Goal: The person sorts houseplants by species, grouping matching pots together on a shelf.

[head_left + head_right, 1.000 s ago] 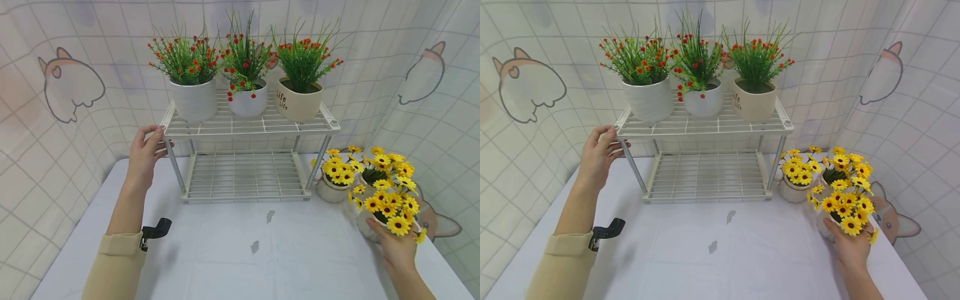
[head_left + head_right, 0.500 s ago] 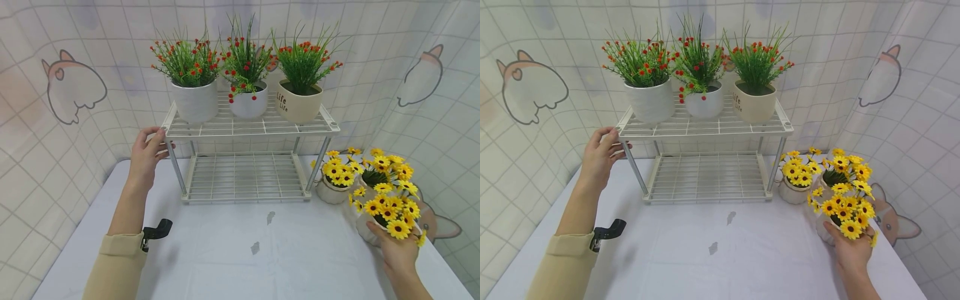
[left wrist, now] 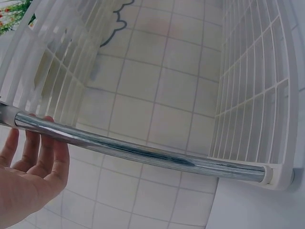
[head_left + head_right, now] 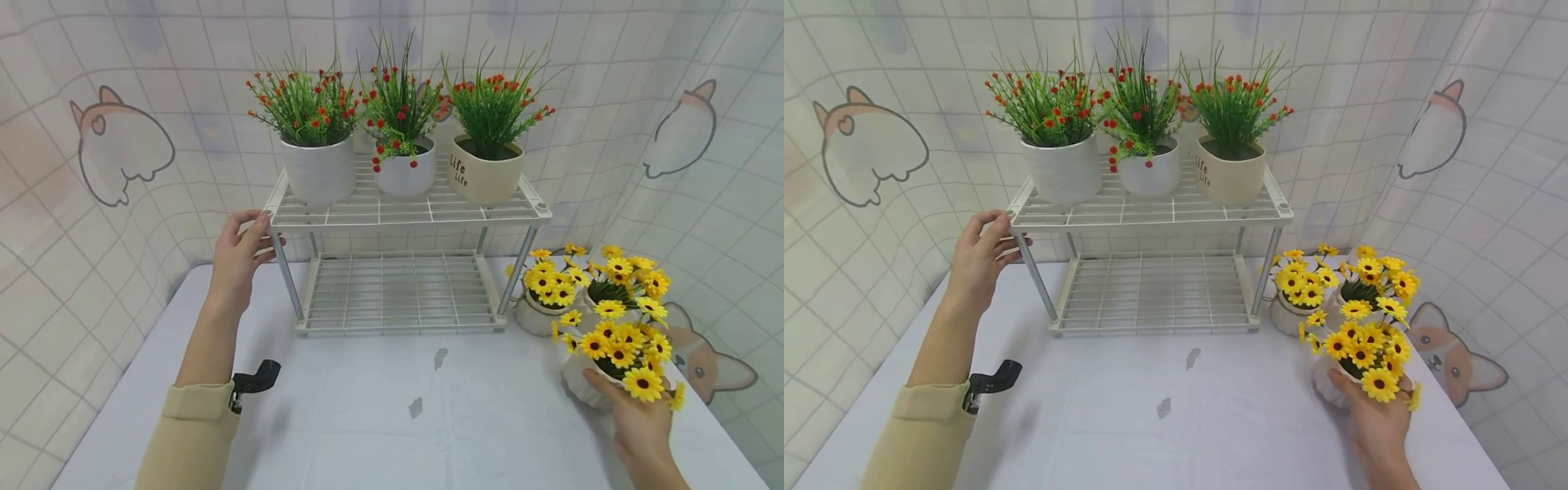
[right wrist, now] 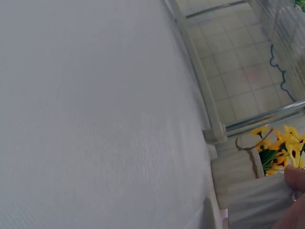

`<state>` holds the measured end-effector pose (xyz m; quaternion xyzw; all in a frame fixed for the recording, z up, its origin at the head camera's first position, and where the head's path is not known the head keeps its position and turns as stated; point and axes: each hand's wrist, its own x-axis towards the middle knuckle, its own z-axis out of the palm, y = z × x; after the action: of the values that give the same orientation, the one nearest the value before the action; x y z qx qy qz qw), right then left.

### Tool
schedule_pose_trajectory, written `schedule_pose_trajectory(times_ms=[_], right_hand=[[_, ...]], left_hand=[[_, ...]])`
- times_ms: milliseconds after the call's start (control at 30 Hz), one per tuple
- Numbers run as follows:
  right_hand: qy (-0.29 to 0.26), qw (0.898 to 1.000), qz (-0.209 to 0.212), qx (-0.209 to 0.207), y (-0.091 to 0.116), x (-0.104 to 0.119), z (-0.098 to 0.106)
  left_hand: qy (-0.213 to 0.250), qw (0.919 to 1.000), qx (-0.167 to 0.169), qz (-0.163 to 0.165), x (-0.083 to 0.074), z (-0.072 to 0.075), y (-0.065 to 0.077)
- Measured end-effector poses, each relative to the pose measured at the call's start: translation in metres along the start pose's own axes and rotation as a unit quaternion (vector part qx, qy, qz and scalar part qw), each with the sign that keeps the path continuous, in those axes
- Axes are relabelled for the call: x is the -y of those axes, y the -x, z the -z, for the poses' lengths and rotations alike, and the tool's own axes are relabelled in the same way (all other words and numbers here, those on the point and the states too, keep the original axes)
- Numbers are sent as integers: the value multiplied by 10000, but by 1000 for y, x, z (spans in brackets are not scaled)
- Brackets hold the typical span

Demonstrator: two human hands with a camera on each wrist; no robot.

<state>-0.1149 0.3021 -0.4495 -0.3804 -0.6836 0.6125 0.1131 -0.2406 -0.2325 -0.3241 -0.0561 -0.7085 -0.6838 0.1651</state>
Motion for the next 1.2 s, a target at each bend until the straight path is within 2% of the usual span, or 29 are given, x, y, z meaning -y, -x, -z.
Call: schedule_pose_trajectory(times_ms=[200,400,567,733,833,1067,1200], right_hand=[[-101,9989,353,297,18,6,-12],[12,9941,671,857,37,11,-24],[14,9834,1092,1451,51,15,-38],[-429,9646,1556,2085,63,15,-53],[-618,9552,1597,2416,71,14,-63],[-128,9513,1293,2795,84,18,-89],[-266,9402,1469,3062,90,20,-105]], left_hand=[[7,10000,9,26,0,0,0],[65,10000,10,36,1,1,0],[65,10000,-41,21,1,1,0],[197,9998,1,-13,2,1,-1],[175,9998,21,-14,3,1,-1],[33,10000,35,-38,4,2,-1],[66,9999,76,-86,4,3,-1]])
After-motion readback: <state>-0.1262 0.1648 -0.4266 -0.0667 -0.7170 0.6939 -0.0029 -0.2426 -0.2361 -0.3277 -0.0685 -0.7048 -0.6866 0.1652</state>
